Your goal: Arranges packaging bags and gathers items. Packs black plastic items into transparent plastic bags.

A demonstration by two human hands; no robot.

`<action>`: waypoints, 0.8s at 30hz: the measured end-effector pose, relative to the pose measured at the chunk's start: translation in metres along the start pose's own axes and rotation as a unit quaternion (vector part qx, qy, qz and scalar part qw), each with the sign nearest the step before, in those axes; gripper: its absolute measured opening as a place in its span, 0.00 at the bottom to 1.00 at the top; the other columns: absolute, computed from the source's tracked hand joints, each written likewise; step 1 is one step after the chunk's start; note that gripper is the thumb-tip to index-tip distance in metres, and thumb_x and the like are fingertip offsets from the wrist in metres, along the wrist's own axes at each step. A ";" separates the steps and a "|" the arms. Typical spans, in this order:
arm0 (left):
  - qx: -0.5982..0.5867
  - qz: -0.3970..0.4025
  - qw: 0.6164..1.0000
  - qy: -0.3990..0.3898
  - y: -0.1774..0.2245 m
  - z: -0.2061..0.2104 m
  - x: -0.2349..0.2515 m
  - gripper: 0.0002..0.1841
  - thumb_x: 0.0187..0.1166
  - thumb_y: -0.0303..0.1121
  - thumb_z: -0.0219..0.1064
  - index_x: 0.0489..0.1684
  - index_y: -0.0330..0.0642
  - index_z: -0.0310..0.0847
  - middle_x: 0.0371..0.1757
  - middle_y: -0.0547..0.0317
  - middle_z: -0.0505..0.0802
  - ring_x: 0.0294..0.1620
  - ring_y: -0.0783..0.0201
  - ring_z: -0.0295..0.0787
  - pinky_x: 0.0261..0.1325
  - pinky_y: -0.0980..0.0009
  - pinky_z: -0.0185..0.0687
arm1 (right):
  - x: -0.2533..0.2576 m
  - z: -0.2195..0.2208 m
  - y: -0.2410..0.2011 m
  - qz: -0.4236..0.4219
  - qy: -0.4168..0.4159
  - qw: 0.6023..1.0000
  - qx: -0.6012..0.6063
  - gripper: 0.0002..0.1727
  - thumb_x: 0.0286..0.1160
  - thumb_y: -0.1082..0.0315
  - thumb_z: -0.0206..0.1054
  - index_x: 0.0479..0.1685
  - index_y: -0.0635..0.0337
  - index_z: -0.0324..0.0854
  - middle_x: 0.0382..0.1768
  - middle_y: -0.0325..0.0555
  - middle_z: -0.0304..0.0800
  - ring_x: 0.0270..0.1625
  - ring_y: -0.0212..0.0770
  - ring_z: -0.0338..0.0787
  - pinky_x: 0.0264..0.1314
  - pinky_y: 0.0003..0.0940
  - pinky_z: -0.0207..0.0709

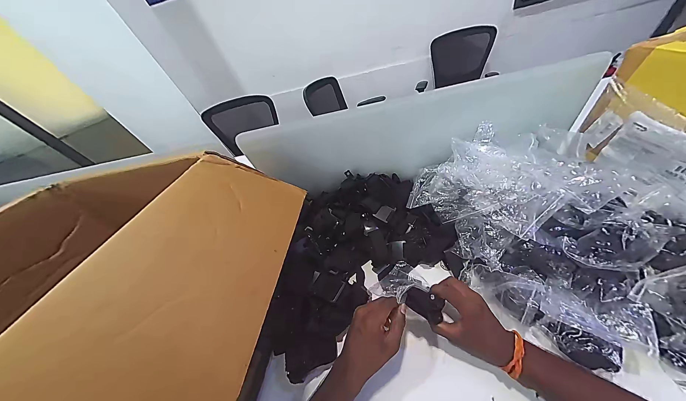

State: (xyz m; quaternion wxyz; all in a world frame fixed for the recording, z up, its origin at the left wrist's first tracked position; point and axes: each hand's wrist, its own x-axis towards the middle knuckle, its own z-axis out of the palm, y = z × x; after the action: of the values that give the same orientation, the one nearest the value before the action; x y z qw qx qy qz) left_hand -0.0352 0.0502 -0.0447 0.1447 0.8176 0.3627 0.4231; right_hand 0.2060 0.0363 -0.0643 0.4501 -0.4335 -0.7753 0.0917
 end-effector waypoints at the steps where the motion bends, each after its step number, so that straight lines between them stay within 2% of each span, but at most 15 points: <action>1: -0.004 0.005 1.000 0.006 0.000 0.002 0.000 0.12 0.80 0.34 0.64 0.30 0.37 0.88 0.23 0.60 0.88 0.22 0.75 0.83 0.29 0.80 0.83 | 0.000 0.001 0.000 0.004 0.001 1.000 -0.005 0.28 0.52 0.57 0.82 0.58 0.52 0.88 0.42 0.45 0.85 0.46 0.34 0.86 0.50 0.27 0.84; 3: -0.011 0.035 0.999 -0.001 0.000 0.004 -0.002 0.12 0.80 0.34 0.63 0.29 0.37 0.86 0.22 0.59 0.87 0.23 0.72 0.83 0.29 0.77 0.83 | 0.000 0.002 -0.002 0.011 0.007 0.999 -0.029 0.27 0.53 0.58 0.81 0.59 0.50 0.89 0.40 0.44 0.84 0.43 0.35 0.85 0.45 0.28 0.83; 7: -0.044 0.118 0.989 -0.075 0.007 0.012 -0.007 0.13 0.83 0.34 0.61 0.29 0.38 0.85 0.26 0.56 0.89 0.29 0.66 0.88 0.37 0.71 0.87 | 0.000 0.003 -0.007 0.012 0.012 0.995 -0.095 0.26 0.51 0.58 0.79 0.57 0.49 0.91 0.38 0.46 0.84 0.39 0.40 0.86 0.39 0.33 0.83; 9: -0.055 0.106 0.990 -0.076 0.008 0.016 -0.009 0.13 0.84 0.33 0.61 0.30 0.37 0.86 0.27 0.56 0.89 0.30 0.67 0.88 0.38 0.72 0.88 | 0.000 0.003 -0.009 0.010 -0.003 0.993 -0.120 0.28 0.49 0.59 0.80 0.59 0.49 0.90 0.40 0.47 0.85 0.41 0.43 0.87 0.40 0.36 0.85; 12: -0.079 0.031 0.996 -0.019 0.007 0.017 -0.007 0.13 0.84 0.33 0.62 0.31 0.35 0.86 0.25 0.57 0.89 0.27 0.71 0.86 0.35 0.76 0.86 | 0.002 0.001 -0.011 0.004 -0.026 0.994 -0.104 0.32 0.50 0.57 0.81 0.62 0.54 0.87 0.50 0.51 0.86 0.49 0.45 0.89 0.47 0.36 0.87; 15: -0.109 -0.022 0.994 0.003 0.005 0.016 -0.006 0.12 0.84 0.33 0.62 0.37 0.33 0.87 0.29 0.57 0.92 0.29 0.73 0.89 0.37 0.76 0.89 | 0.003 -0.002 -0.010 -0.002 -0.071 0.997 -0.030 0.36 0.56 0.55 0.81 0.68 0.59 0.81 0.66 0.54 0.82 0.67 0.44 0.85 0.65 0.33 0.84; 17: -0.119 -0.037 0.992 0.006 0.005 0.017 -0.007 0.12 0.84 0.32 0.61 0.38 0.32 0.86 0.29 0.57 0.92 0.29 0.73 0.89 0.36 0.76 0.89 | 0.002 -0.003 -0.007 -0.017 -0.100 0.995 0.018 0.38 0.59 0.55 0.80 0.72 0.63 0.76 0.75 0.57 0.78 0.75 0.45 0.82 0.73 0.34 0.80; 20: -0.115 -0.058 0.992 0.018 0.006 0.016 -0.006 0.11 0.83 0.32 0.60 0.39 0.32 0.85 0.28 0.59 0.90 0.27 0.74 0.86 0.35 0.77 0.87 | 0.002 -0.004 -0.003 -0.061 -0.129 0.988 0.050 0.42 0.67 0.46 0.76 0.77 0.64 0.72 0.80 0.59 0.73 0.79 0.45 0.79 0.77 0.36 0.78; 21: -0.112 -0.066 0.991 0.023 0.005 0.015 -0.005 0.11 0.83 0.32 0.60 0.39 0.33 0.86 0.28 0.59 0.90 0.27 0.75 0.86 0.34 0.78 0.87 | 0.002 -0.004 -0.003 -0.067 -0.135 0.987 0.051 0.40 0.68 0.46 0.75 0.77 0.62 0.73 0.81 0.59 0.73 0.80 0.45 0.78 0.77 0.36 0.79; 24: -0.108 -0.074 0.991 0.014 0.003 0.013 -0.003 0.11 0.82 0.32 0.61 0.39 0.34 0.87 0.28 0.60 0.90 0.26 0.76 0.85 0.33 0.79 0.85 | 0.001 -0.002 -0.004 -0.056 -0.138 0.988 0.028 0.26 0.76 0.54 0.71 0.70 0.57 0.80 0.80 0.57 0.75 0.77 0.44 0.82 0.73 0.37 0.81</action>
State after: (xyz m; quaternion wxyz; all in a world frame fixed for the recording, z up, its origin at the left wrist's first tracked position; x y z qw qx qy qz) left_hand -0.0250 0.0465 -0.0525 0.2580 0.7618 0.3765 0.4597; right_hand 0.2051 0.0338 -0.0607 0.3553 -0.3599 -0.8500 0.1472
